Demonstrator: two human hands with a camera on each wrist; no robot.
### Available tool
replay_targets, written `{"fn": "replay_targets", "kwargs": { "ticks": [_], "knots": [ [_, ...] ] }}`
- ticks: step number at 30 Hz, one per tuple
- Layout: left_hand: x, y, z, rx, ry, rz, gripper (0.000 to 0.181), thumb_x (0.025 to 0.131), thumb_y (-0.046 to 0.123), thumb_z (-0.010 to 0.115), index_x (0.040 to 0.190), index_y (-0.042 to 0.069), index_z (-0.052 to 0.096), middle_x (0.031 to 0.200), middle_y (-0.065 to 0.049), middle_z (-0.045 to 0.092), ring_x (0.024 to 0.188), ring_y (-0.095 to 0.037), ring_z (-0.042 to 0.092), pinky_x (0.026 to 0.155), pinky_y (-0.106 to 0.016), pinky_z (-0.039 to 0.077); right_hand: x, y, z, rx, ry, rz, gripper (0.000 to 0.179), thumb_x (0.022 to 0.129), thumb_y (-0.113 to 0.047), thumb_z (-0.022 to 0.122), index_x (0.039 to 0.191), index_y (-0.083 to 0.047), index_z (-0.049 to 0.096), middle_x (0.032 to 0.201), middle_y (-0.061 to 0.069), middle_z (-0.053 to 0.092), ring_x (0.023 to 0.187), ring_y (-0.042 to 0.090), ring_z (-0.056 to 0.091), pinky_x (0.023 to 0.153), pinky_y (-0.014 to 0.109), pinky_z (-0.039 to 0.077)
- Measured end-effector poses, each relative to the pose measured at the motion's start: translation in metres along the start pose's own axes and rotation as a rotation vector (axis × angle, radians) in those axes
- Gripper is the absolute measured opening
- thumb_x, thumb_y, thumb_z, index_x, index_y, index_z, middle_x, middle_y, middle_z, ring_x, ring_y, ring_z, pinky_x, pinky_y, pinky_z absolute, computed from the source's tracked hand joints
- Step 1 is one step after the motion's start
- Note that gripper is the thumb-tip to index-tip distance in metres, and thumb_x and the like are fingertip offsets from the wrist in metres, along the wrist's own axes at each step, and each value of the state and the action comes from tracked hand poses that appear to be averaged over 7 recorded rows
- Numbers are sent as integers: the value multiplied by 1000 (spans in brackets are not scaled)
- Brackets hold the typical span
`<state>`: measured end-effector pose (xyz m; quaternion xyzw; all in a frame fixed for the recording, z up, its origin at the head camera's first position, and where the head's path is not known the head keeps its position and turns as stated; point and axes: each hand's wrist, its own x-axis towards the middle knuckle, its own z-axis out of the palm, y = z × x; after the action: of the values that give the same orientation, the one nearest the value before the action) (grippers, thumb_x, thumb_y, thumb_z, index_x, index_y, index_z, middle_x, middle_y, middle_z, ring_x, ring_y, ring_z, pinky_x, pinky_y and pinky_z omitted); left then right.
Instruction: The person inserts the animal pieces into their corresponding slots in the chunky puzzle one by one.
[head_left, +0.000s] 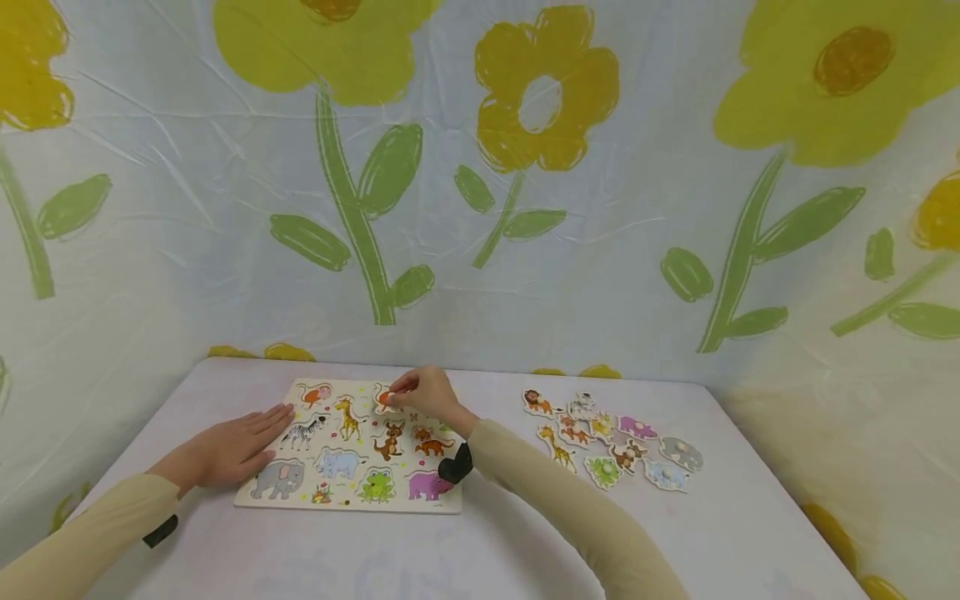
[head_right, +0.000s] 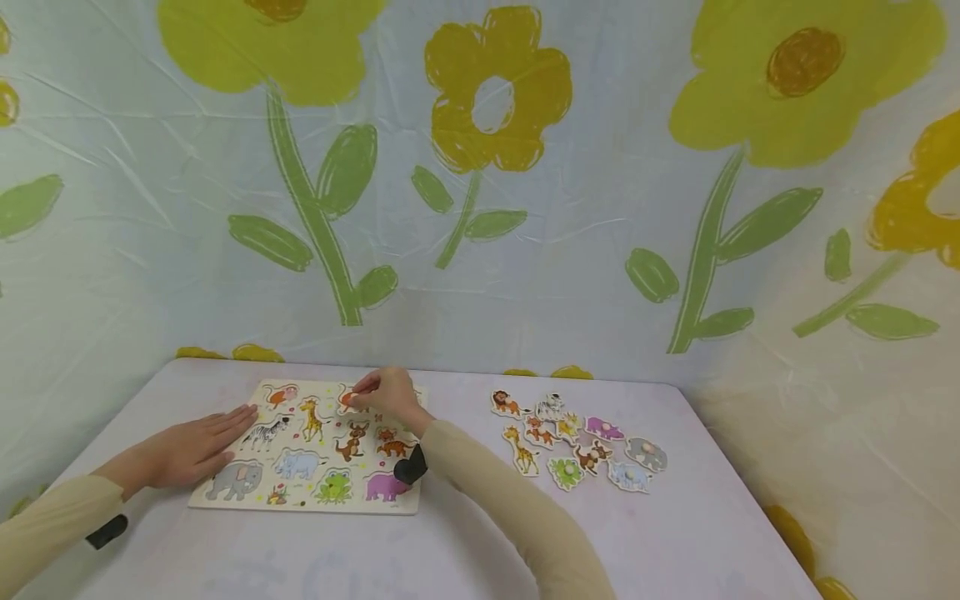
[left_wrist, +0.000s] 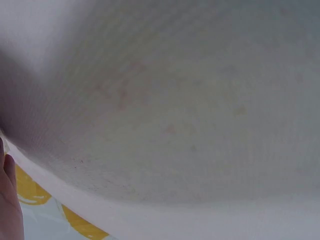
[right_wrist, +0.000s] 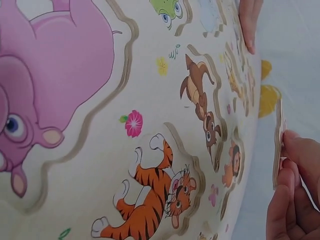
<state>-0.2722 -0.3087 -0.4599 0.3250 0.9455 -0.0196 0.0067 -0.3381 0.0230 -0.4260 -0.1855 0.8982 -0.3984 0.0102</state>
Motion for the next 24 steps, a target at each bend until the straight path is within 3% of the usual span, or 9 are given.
{"fn": "replay_targets", "kwargs": {
  "ticks": [4,13,24],
  "knots": [
    [1,-1,0,-1,-7,-4,62,99,41,43,146,-1,37,154,-16,34,140,-36,34,111,-46,37,2,-3,2,12,1,5,18,81,-24,78,92,-10,77,86,3,74,68,10,64,56,17,46],
    [1,0,-1,-18,-28,-9,63,99,41,42,146,-1,36,155,-17,32,141,-37,33,111,-47,37,8,-5,13,102,15,-23,17,80,-20,79,91,-8,77,86,6,74,63,6,58,53,17,46],
    [1,1,-2,-25,-29,-10,62,100,40,42,147,0,35,155,-17,32,140,-37,34,110,-48,38,14,-12,21,79,24,-33,17,81,-21,77,93,-8,77,84,5,74,64,13,64,50,17,45]
  ]
}}
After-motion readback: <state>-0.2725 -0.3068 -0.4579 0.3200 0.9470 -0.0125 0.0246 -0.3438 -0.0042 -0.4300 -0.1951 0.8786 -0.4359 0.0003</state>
